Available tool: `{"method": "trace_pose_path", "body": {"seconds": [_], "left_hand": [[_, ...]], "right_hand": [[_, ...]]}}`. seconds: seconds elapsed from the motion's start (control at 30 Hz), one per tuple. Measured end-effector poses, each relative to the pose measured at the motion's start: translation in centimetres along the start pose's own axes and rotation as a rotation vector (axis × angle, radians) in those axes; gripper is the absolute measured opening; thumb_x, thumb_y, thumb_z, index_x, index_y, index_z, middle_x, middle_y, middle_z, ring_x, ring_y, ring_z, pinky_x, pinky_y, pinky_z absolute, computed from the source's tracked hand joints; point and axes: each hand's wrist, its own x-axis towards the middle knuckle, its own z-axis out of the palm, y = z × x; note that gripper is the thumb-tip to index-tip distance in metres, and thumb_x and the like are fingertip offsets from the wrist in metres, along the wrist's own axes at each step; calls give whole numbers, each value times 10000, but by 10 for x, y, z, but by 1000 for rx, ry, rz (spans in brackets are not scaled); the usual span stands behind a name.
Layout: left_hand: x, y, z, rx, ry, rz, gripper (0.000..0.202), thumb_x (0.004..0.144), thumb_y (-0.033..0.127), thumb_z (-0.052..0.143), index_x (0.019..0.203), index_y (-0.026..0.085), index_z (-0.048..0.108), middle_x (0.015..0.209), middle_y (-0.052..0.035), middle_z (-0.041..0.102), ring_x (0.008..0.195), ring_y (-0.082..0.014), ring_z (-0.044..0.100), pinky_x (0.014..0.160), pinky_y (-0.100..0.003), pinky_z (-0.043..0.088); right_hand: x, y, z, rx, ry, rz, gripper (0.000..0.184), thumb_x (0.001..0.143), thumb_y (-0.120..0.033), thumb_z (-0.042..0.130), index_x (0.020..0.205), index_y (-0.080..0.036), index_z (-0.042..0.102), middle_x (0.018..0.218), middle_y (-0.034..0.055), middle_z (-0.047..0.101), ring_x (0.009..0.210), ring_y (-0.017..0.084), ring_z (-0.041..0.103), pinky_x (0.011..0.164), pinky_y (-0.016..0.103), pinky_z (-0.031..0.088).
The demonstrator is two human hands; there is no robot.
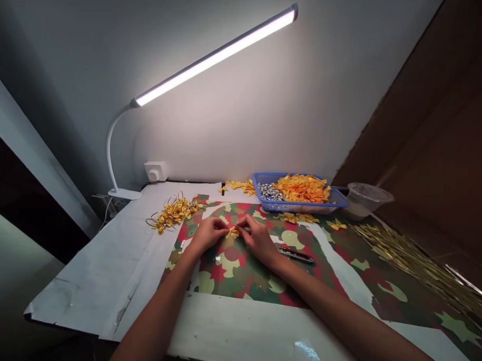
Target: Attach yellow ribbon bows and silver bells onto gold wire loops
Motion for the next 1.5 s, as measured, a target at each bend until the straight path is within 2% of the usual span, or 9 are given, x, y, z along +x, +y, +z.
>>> {"method": "trace_pose_path", "body": {"seconds": [0.53, 0.8, 0.97, 1.23, 1.5], "left_hand": [[-2, -2, 3, 94, -13, 87, 107, 733, 191, 556, 731, 163, 659, 699, -25, 668, 670, -180, 589, 604, -271, 419], [-1, -5, 5, 151, -45, 104, 75, 821, 204, 571, 782, 142, 587, 762, -3, 609, 710, -147, 569, 696, -315, 447], [0, -5, 5, 104, -30, 105, 82, 787, 179, 528, 732, 164, 588, 738, -23, 621, 718, -178, 575, 665, -294, 430], [1, -5, 3, -52, -28, 108, 107, 734, 256, 555, 716, 171, 618, 715, -16, 659, 682, -177, 596, 635, -273, 446], [5, -3, 5, -171, 11, 126, 208, 727, 350, 583, 747, 150, 634, 748, -41, 672, 706, -176, 592, 633, -270, 452]], "right_hand": [[1, 0, 4, -50, -23, -33, 130, 796, -112, 444, 733, -224, 461, 739, 35, 608, 691, 193, 589, 657, 313, 479], [1, -2, 4, -74, -38, -51, 135, 814, -117, 446, 730, -222, 453, 733, 27, 594, 692, 186, 585, 653, 296, 470], [1, -1, 5, -90, -37, -54, 148, 816, -107, 448, 727, -223, 461, 723, 16, 598, 685, 180, 587, 641, 288, 468], [0, 0, 4, -116, -18, -78, 140, 829, -115, 456, 752, -219, 509, 748, 29, 624, 703, 189, 605, 654, 303, 484], [1, -3, -2, -174, 84, -114, 108, 838, -167, 532, 763, -225, 584, 797, 66, 653, 841, 245, 580, 750, 383, 476]]}}
